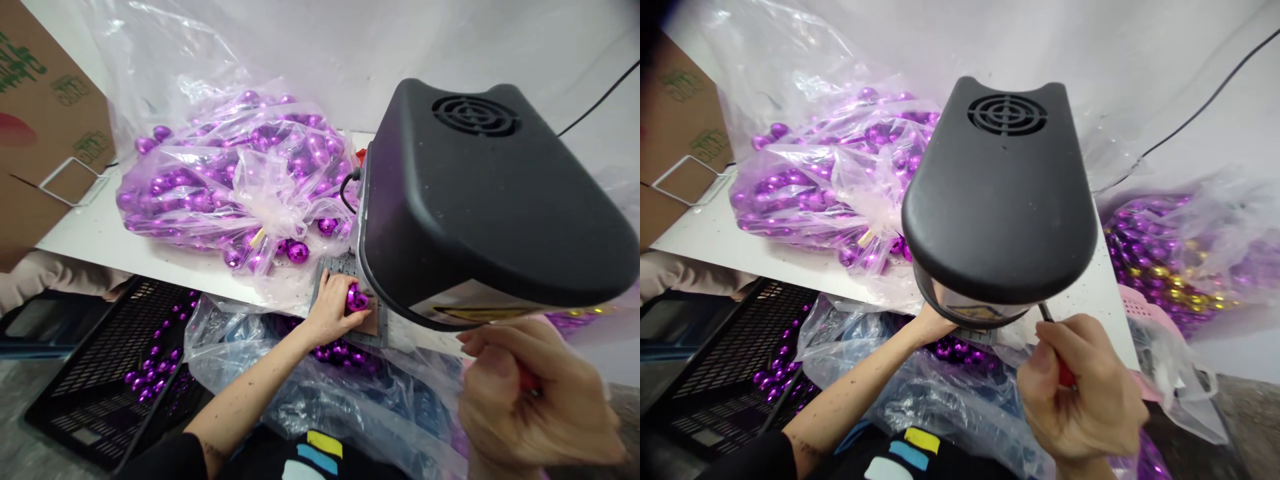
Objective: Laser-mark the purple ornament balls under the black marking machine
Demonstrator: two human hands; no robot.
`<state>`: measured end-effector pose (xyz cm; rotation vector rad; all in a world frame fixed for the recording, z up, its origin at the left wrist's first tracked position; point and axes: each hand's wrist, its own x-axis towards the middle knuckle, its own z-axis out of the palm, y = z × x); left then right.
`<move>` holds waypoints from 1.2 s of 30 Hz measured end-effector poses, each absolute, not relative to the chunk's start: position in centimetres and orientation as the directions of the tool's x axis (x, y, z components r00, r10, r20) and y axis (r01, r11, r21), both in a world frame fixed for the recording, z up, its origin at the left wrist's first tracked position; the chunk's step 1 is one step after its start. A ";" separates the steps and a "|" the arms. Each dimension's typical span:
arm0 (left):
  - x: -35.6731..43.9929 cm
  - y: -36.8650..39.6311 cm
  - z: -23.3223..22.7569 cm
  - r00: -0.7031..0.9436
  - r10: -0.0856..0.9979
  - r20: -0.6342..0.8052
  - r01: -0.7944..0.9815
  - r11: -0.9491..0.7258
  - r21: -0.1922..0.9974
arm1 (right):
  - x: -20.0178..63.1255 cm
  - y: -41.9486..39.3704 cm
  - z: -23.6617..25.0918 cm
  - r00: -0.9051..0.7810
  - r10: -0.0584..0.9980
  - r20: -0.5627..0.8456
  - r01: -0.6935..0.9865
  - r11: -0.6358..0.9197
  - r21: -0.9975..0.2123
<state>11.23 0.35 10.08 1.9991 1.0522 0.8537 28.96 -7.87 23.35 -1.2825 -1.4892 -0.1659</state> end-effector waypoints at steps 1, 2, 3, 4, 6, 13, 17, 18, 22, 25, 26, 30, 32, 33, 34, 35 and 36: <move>11.2 0.4 10.0 0.451 0.864 0.224 0.393 -0.417 0.819 | 28.8 -8.0 23.0 0.188 0.611 0.769 0.766 0.399 -0.504; 11.2 0.4 10.0 0.451 0.863 0.228 0.389 -0.420 0.820 | 28.7 -8.1 22.7 0.187 0.616 0.765 0.770 0.392 -0.503; 11.2 0.4 9.9 0.449 0.863 0.231 0.386 -0.421 0.821 | 28.6 -8.2 22.4 0.188 0.626 0.757 0.772 0.382 -0.508; 11.2 0.4 9.8 0.447 0.864 0.233 0.383 -0.420 0.823 | 28.5 -8.4 22.0 0.193 0.632 0.750 0.772 0.374 -0.514; 11.2 0.4 9.7 0.440 0.868 0.232 0.379 -0.413 0.828 | 28.5 -8.5 21.3 0.198 0.633 0.748 0.769 0.373 -0.519; 11.3 0.4 9.4 0.431 0.879 0.203 0.380 -0.381 0.843 | 29.0 -8.2 19.7 0.183 0.545 0.818 0.762 0.447 -0.468; 11.3 0.4 9.6 0.434 0.884 0.173 0.372 -0.351 0.860 | 28.5 -8.0 19.6 0.207 0.549 0.810 0.767 0.422 -0.483; 11.3 0.4 9.7 0.435 0.885 0.166 0.372 -0.344 0.862 | 28.3 -7.9 19.7 0.214 0.553 0.805 0.771 0.411 -0.487; 11.3 0.4 10.2 0.426 0.888 0.171 0.382 -0.348 0.856 | 27.9 -7.7 19.6 0.245 0.550 0.798 0.780 0.376 -0.499; 11.3 0.4 10.7 0.424 0.885 0.191 0.389 -0.369 0.844 | 28.0 -7.6 19.5 0.256 0.541 0.801 0.785 0.368 -0.498; 11.3 0.4 10.8 0.426 0.883 0.197 0.387 -0.375 0.843 | 28.1 -7.6 19.4 0.250 0.537 0.805 0.786 0.373 -0.493; 11.2 0.4 10.9 0.438 0.879 0.191 0.388 -0.376 0.841 | 28.7 -7.9 18.2 0.227 0.541 0.810 0.785 0.391 -0.481; 11.2 0.4 10.7 0.439 0.880 0.184 0.393 -0.372 0.841 | 28.8 -7.7 16.9 0.219 0.557 0.801 0.790 0.381 -0.481; 11.2 0.4 10.6 0.440 0.879 0.185 0.392 -0.373 0.841 | 28.8 -7.6 16.1 0.211 0.573 0.792 0.794 0.372 -0.481; 11.3 0.4 10.5 0.443 0.877 0.189 0.388 -0.377 0.841 | 28.8 -7.3 15.3 0.203 0.588 0.783 0.800 0.361 -0.479; 11.3 0.4 10.5 0.446 0.873 0.196 0.381 -0.383 0.842 | 28.8 -7.1 14.5 0.196 0.600 0.776 0.808 0.349 -0.474; 11.3 0.4 10.4 0.447 0.871 0.204 0.374 -0.390 0.841 | 28.9 -7.0 13.9 0.191 0.602 0.775 0.816 0.341 -0.466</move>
